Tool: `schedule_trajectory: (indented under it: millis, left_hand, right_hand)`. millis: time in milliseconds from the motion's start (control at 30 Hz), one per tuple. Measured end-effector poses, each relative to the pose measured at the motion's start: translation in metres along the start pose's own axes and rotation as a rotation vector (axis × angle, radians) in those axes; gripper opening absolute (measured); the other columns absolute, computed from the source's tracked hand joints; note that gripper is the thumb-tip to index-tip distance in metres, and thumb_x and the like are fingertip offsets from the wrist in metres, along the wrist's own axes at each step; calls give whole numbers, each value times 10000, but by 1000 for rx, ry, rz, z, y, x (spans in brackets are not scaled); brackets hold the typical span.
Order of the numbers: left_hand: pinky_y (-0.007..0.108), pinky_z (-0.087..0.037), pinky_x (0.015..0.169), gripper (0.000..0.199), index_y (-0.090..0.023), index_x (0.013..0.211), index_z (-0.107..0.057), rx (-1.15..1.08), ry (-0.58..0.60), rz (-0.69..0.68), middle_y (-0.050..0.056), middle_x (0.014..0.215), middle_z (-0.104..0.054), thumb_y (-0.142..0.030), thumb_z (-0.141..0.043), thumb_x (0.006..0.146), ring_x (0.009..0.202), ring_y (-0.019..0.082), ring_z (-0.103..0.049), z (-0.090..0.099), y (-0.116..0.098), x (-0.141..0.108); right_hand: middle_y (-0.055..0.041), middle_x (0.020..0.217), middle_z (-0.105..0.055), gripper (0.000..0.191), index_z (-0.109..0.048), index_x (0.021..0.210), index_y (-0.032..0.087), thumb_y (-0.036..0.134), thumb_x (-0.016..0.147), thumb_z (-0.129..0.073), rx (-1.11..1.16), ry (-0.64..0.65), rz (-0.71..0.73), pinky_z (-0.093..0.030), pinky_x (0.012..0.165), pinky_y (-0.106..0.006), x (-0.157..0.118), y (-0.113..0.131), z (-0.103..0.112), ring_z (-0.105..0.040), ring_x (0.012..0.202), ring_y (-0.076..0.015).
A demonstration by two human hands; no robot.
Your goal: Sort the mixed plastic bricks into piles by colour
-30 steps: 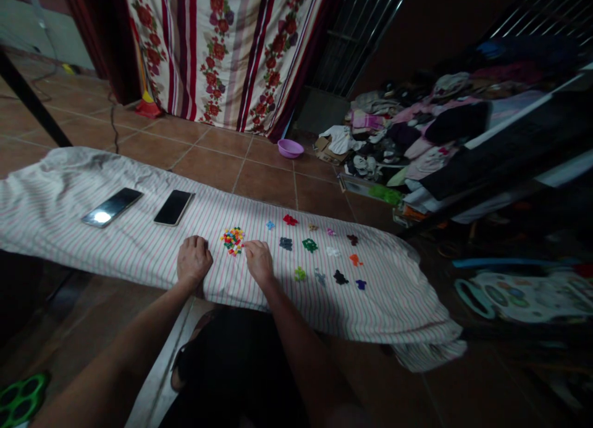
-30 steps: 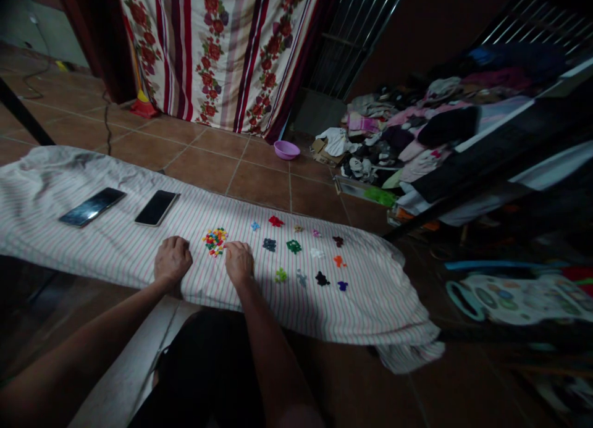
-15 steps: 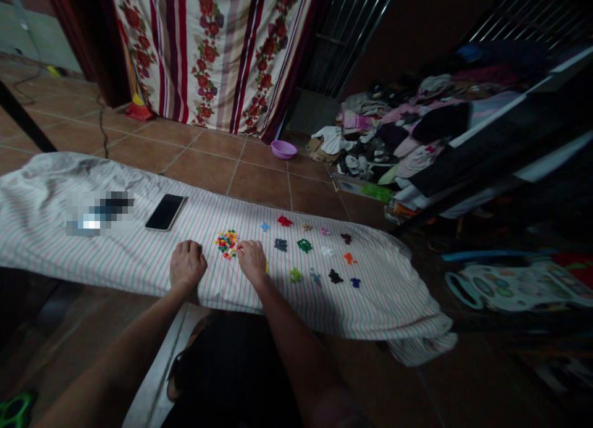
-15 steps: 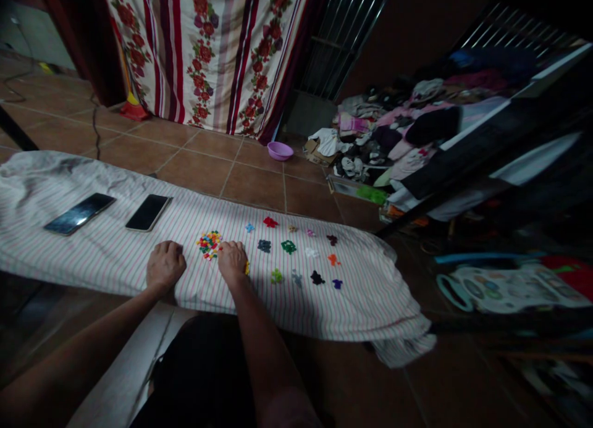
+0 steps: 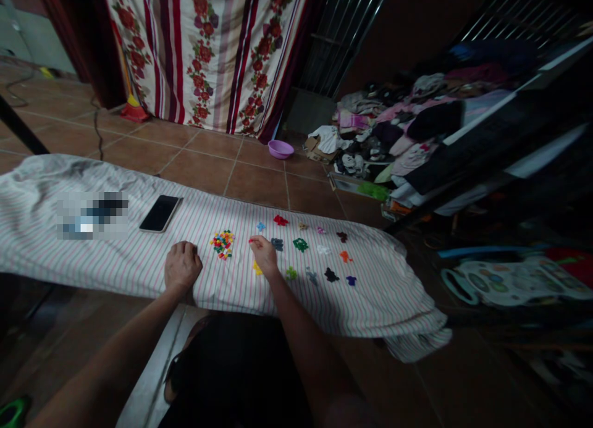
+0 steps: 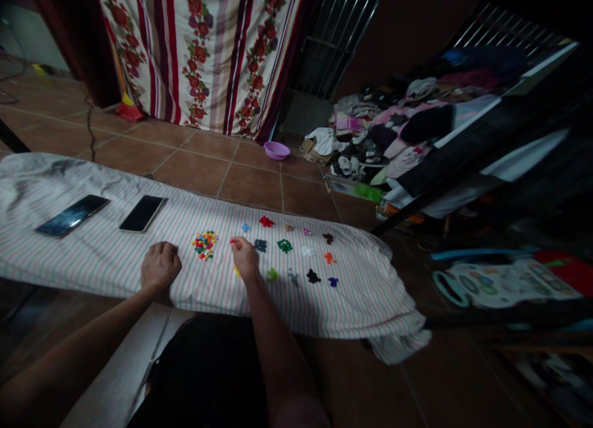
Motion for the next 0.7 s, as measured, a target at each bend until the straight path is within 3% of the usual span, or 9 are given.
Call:
schedule_trajectory:
  millis: [233, 500, 700]
  left_hand:
    - [407, -413, 804, 141, -174, 873, -577, 5, 14, -3, 126, 904, -587, -192, -458, 800, 928, 279, -510, 0, -1, 0]
    - [399, -421, 814, 130, -179, 867, -567, 27, -2, -11, 121, 895, -588, -182, -454, 801, 916, 276, -510, -3, 0, 1]
    - [404, -425, 823, 123, -186, 868, -560, 19, -3, -14, 120, 896, -590, -185, -458, 799, 919, 279, -509, -3, -1, 0]
  right_hand:
    - [-25, 897, -739, 257, -683, 977, 207, 317, 819, -513, 140, -25, -27, -524, 761, -275, 13, -20, 17, -684, 811, -159]
    - [-31, 858, -727, 272, -697, 966, 205, 281, 810, -488, -120, -166, -86, -499, 758, -260, 41, -32, 67, -669, 806, -163]
    - [-25, 900, -733, 283, -725, 956, 244, 227, 802, -489, -340, -228, -181, -471, 759, -249, 63, -41, 90, -656, 843, -173]
Point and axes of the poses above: each hand's wrist, its own x-axis towards the middle knuckle, its own z-axis out of the back of the hand, y = z × x, the point moved 6 cm from there along x, towards the middle knuckle
